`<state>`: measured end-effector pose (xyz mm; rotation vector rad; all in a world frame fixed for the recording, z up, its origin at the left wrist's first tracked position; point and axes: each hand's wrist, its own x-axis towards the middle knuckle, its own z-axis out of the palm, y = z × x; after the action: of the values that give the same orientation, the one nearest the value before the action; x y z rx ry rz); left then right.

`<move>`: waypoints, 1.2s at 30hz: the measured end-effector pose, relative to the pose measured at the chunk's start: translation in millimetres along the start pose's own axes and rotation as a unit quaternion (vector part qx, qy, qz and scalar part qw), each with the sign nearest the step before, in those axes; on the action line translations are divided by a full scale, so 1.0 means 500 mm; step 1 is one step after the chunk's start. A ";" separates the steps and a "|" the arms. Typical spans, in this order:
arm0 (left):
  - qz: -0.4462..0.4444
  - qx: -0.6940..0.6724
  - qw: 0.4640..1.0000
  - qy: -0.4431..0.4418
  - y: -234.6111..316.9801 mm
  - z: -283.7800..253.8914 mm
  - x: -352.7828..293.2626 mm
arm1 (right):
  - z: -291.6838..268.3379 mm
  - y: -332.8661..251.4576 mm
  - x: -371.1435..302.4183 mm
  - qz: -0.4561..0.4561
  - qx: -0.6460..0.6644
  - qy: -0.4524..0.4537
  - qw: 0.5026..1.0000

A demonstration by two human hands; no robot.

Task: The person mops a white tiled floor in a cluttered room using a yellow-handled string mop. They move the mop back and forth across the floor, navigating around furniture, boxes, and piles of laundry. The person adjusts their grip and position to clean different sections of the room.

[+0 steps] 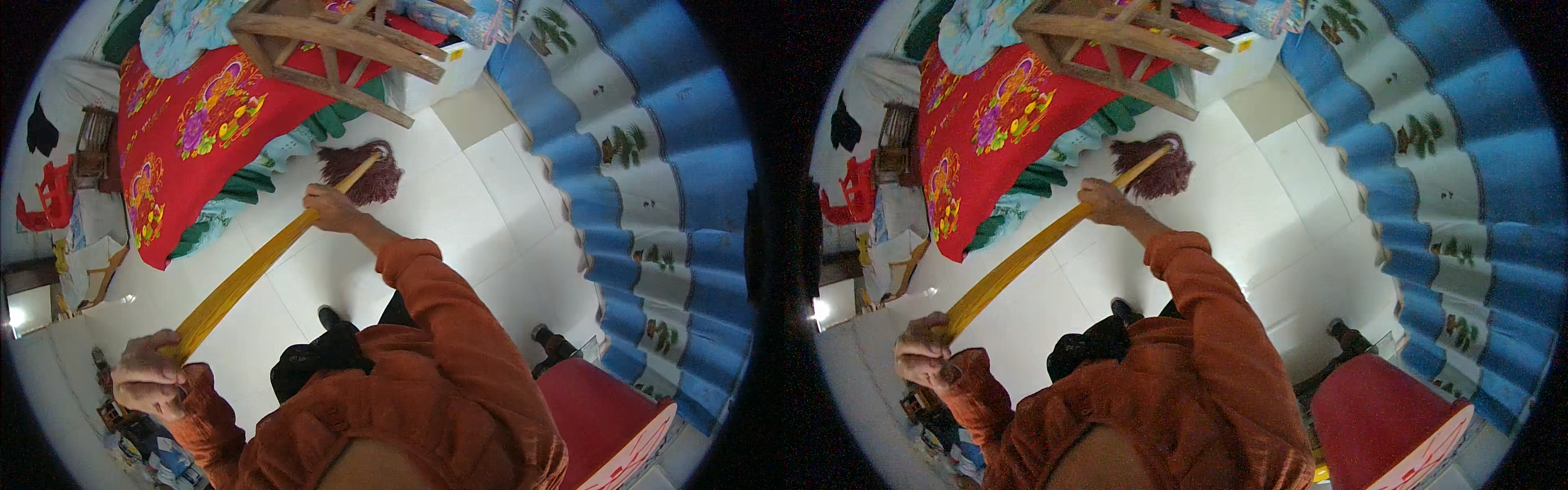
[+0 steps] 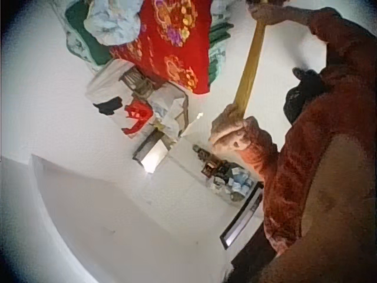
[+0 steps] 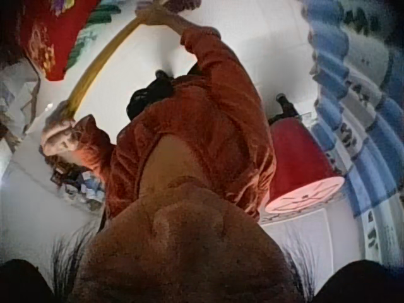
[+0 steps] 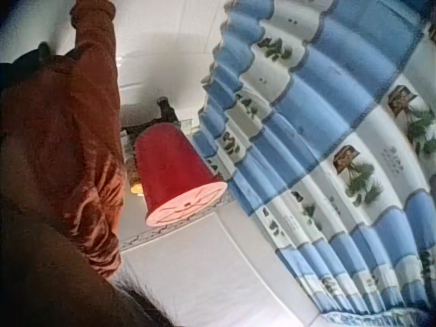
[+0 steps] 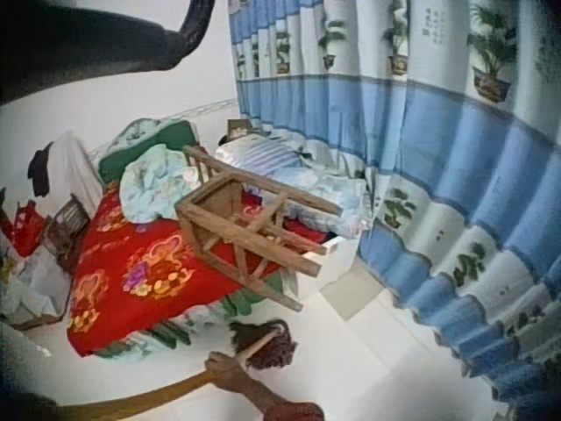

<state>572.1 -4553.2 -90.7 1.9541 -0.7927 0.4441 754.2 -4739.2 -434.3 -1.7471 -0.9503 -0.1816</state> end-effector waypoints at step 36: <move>-0.021 -0.417 0.898 -0.137 0.131 -0.072 -0.073 | 0.150 -0.258 -0.248 0.154 0.013 0.118 0.981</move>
<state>501.4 -4531.7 -53.3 1.2198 -0.9173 -0.2020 560.7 -4725.6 -437.1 -1.7772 -0.5022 -0.1693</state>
